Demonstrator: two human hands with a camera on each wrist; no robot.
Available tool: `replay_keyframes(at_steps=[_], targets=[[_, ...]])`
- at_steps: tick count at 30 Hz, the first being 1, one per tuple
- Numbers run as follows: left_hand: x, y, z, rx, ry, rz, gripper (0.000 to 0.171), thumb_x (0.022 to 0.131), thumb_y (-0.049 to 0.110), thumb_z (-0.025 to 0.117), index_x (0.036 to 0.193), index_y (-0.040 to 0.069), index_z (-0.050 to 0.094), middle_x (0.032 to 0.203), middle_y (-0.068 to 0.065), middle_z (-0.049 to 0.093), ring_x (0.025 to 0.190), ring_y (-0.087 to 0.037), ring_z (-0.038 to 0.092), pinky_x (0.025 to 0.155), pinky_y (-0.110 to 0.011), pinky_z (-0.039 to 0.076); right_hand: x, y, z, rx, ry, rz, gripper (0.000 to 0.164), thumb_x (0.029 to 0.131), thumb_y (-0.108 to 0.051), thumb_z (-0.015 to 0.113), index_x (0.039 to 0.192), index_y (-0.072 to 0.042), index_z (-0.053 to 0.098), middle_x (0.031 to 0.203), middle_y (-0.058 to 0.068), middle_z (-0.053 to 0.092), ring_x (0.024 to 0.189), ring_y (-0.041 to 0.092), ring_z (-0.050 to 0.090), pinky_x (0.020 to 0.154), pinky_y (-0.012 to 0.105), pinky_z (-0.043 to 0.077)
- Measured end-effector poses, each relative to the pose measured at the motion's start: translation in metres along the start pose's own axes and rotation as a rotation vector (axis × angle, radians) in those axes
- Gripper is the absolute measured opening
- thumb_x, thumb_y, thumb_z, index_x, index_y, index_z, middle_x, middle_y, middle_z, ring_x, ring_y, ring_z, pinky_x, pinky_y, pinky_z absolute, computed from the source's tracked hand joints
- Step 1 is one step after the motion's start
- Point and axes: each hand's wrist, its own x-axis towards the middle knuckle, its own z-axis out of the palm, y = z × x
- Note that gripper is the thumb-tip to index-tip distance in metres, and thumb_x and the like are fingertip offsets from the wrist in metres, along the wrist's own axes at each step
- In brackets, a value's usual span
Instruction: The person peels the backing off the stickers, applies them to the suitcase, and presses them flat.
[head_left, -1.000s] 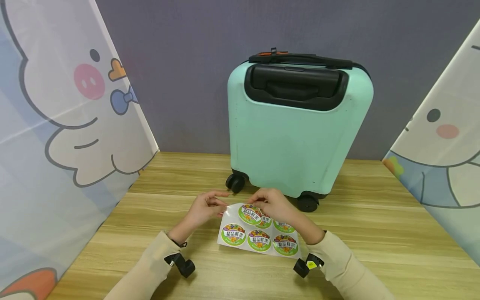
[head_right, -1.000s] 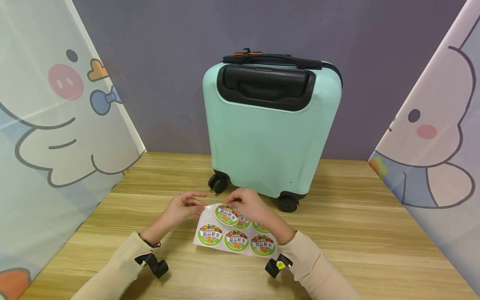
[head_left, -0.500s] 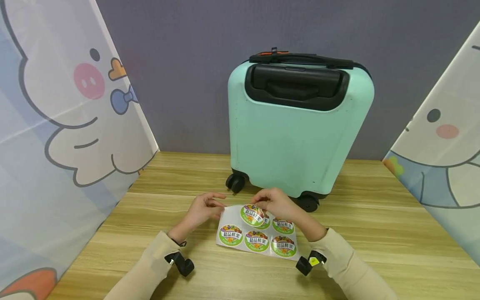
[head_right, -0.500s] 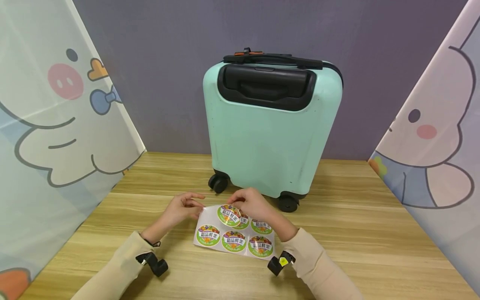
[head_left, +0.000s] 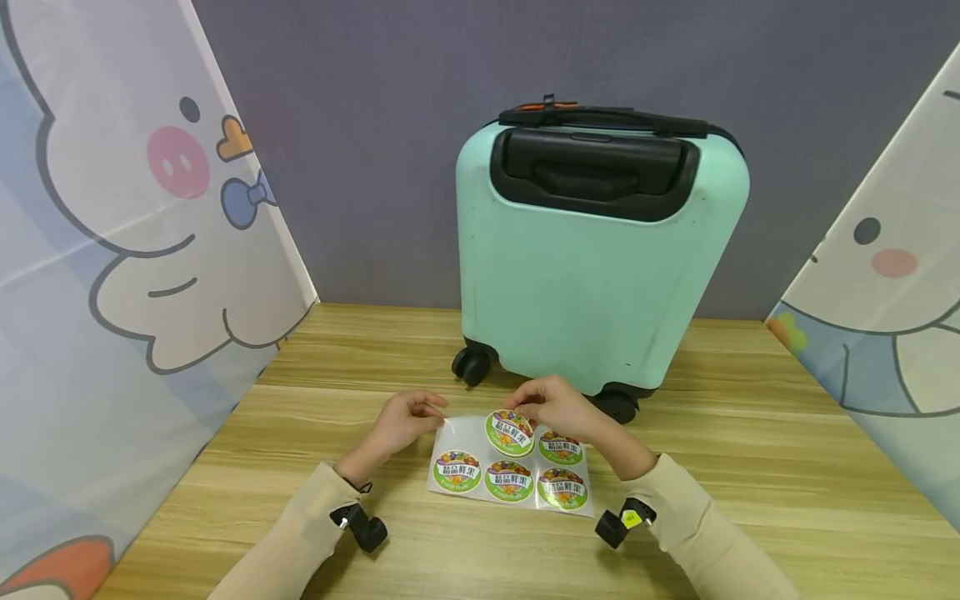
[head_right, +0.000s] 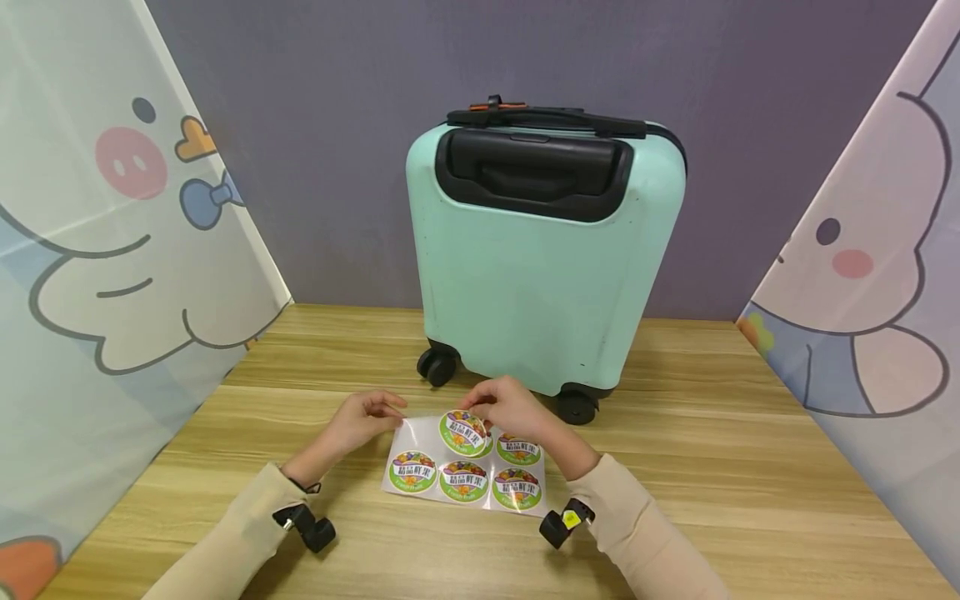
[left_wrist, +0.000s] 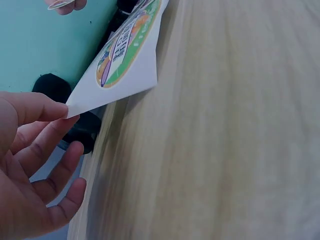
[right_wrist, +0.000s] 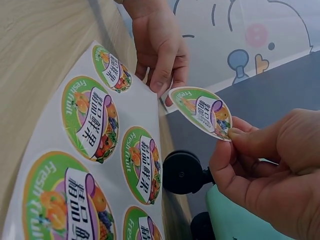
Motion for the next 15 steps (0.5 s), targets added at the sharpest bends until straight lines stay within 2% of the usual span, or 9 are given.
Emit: replay_keyframes(at_steps=[7, 15], targets=[[-0.0024, 0.0, -0.001, 0.053, -0.03, 0.017, 0.018, 0.088, -0.007, 0.067, 0.105, -0.012, 0.068, 0.092, -0.018, 0.072, 0.088, -0.028, 0.068, 0.072, -0.024, 0.052, -0.0015, 0.0043, 0.0001, 0.028, -0.019, 0.021, 0.016, 0.095, 0.005, 0.057, 0.104, 0.007, 0.071, 0.092, 0.009, 0.07, 0.075, 0.018, 0.062, 0.07, 0.05, 0.057], [-0.0037, 0.0016, 0.0002, 0.101, -0.044, 0.057, 0.016, 0.092, 0.0, 0.066, 0.105, -0.008, 0.07, 0.097, -0.014, 0.073, 0.096, -0.029, 0.067, 0.082, -0.04, 0.056, -0.0029, 0.0097, 0.0016, 0.048, -0.036, 0.03, 0.017, 0.095, 0.006, 0.057, 0.103, 0.008, 0.071, 0.09, 0.009, 0.07, 0.073, 0.016, 0.062, 0.069, 0.049, 0.058]])
